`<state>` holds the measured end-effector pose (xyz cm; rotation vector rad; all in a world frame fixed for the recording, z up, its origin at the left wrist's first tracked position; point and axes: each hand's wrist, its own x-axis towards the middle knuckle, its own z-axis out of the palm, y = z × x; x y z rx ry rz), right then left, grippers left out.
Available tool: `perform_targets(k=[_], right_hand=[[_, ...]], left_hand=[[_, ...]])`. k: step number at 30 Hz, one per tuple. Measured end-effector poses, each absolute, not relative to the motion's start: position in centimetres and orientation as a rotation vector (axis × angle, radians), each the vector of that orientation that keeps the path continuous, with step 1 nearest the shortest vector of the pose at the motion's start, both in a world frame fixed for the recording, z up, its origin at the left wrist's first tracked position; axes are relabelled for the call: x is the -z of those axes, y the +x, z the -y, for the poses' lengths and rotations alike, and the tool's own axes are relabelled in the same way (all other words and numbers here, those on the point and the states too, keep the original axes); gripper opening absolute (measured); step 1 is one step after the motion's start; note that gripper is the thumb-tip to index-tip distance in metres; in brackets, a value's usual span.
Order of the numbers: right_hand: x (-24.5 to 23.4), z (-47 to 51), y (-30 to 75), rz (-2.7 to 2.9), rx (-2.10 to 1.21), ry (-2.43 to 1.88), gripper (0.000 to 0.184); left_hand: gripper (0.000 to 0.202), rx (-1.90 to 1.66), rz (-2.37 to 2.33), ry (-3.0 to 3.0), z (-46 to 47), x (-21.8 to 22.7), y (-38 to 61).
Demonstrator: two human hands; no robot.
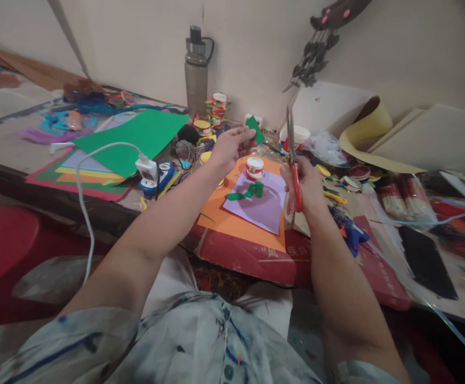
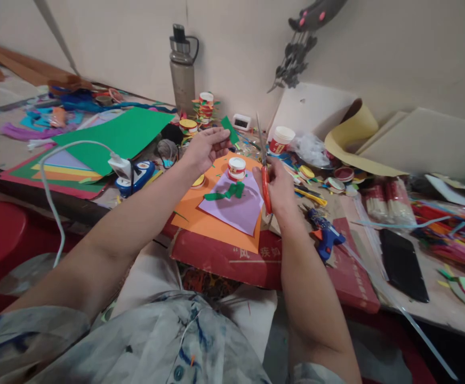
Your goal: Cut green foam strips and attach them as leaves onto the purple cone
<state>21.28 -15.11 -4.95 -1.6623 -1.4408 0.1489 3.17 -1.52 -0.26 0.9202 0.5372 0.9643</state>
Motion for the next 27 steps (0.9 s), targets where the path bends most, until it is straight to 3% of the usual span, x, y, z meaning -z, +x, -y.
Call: perform_targets(k=[9,27], right_hand=[[3.2,16.2,18.6,1.514,-0.377,-1.712,0.067],[2.5,16.6,18.2,1.492,-0.514,-1.752,0.053]], left_hand=[[0.021,-0.971,-0.545,0.925,1.4,0.4,3.3],[0.025,-0.938,-0.52,0.972,2.0,0.7,3.7]])
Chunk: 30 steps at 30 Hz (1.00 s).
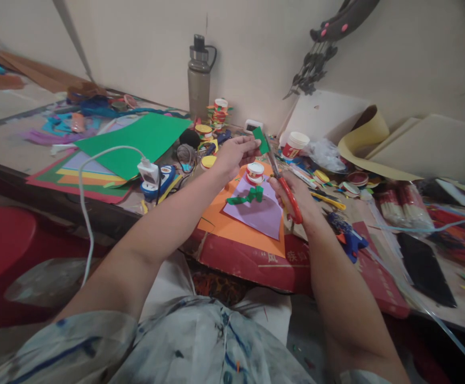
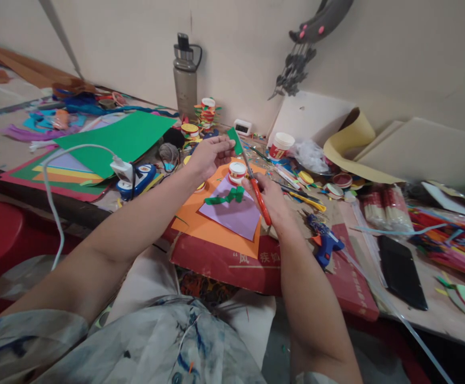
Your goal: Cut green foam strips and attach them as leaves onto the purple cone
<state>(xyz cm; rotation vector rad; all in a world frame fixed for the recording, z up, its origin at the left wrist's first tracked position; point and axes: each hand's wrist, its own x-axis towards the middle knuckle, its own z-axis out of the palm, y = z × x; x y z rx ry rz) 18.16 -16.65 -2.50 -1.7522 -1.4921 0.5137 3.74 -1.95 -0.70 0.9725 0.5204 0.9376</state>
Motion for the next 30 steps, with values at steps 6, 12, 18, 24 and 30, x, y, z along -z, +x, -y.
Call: perform_targets(k=[6,12,18,24,30], right_hand=[[3.0,16.5,18.3,1.458,-0.55,-1.725,0.051],[2.8,16.5,18.2,1.472,-0.55,-1.726,0.054],[3.4,16.2,18.7,1.52,-0.533,-1.738,0.054],[4.2,15.9,19.0,1.509,-0.529,-1.753,0.059],[4.2,16.1,18.9,1.498,-0.552,-1.719,0.059]], left_hand=[[0.023,-0.935,-0.506,0.971,1.9,0.9,3.8],[0.029,-0.937,-0.516,0.967,1.8,1.0,3.9],[0.026,-0.94,-0.506,0.949,2.0,0.8,3.8],[0.028,-0.942,-0.536,0.938,2.3,0.5,3.8],[0.027,-0.943,-0.536,0.954,2.2,0.7,3.9]])
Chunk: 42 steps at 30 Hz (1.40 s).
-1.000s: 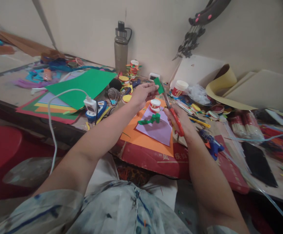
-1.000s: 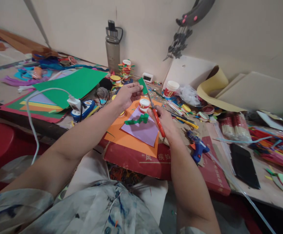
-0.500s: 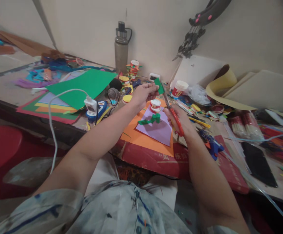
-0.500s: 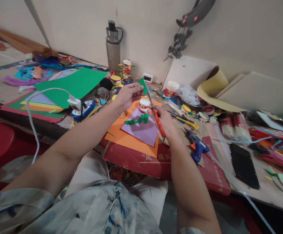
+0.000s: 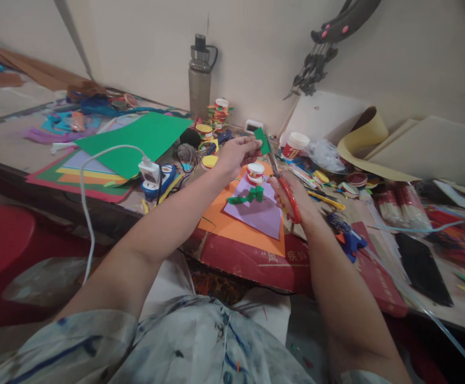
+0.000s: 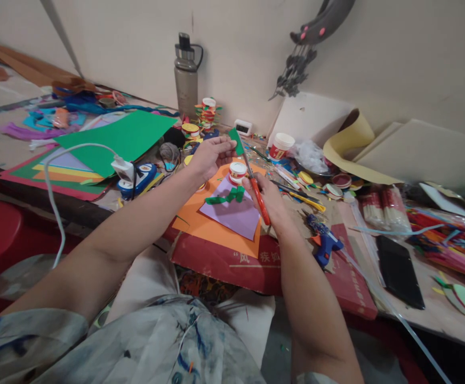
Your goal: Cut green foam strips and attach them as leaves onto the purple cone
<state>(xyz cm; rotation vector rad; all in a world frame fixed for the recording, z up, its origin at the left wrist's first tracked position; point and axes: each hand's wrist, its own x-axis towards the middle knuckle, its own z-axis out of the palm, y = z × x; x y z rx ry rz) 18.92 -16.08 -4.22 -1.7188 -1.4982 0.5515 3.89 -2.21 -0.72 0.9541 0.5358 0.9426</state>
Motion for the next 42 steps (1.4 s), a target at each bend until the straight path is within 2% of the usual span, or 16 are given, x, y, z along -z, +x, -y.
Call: perform_targets(k=[12,25,31,42], right_hand=[[3.3,16.5,17.8,1.367,-0.704,-1.709,0.059],[2.9,16.5,17.5,1.413,-0.54,-1.751,0.058],[2.4,16.7,17.1,1.366,-0.58,-1.761,0.06],[3.8,16.1,18.2,1.45,-0.489,-1.772,0.058]], left_hand=[[0.025,-0.938,-0.524,0.946,1.8,1.1,4.0],[0.027,-0.916,-0.53,0.943,2.1,0.5,3.8],[0.026,-0.912,-0.516,0.958,1.9,0.5,3.6],[0.027,-0.847,-0.484,1.037,2.4,0.8,3.9]])
